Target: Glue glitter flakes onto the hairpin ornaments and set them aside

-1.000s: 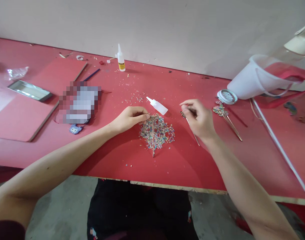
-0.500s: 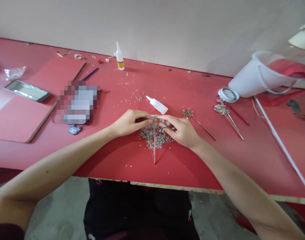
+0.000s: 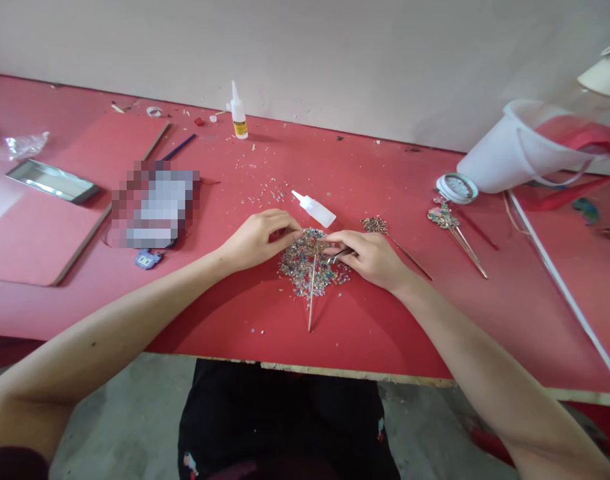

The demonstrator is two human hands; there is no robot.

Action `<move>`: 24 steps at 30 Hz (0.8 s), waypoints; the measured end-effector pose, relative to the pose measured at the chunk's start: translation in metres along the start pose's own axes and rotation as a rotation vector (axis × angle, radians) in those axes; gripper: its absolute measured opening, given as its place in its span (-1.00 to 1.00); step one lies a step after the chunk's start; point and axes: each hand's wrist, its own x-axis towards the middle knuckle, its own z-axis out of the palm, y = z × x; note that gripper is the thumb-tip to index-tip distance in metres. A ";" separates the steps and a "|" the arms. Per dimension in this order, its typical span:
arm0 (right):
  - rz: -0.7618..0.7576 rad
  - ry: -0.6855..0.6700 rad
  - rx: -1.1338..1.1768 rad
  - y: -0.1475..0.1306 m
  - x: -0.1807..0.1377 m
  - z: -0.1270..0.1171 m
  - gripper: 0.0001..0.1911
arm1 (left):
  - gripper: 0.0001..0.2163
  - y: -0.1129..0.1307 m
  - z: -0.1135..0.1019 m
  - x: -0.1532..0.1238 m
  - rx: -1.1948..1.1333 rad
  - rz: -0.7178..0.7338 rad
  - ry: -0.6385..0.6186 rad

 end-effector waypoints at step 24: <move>0.002 0.074 -0.153 0.007 -0.001 0.004 -0.73 | -0.71 -0.010 -0.002 0.002 0.099 -0.129 0.076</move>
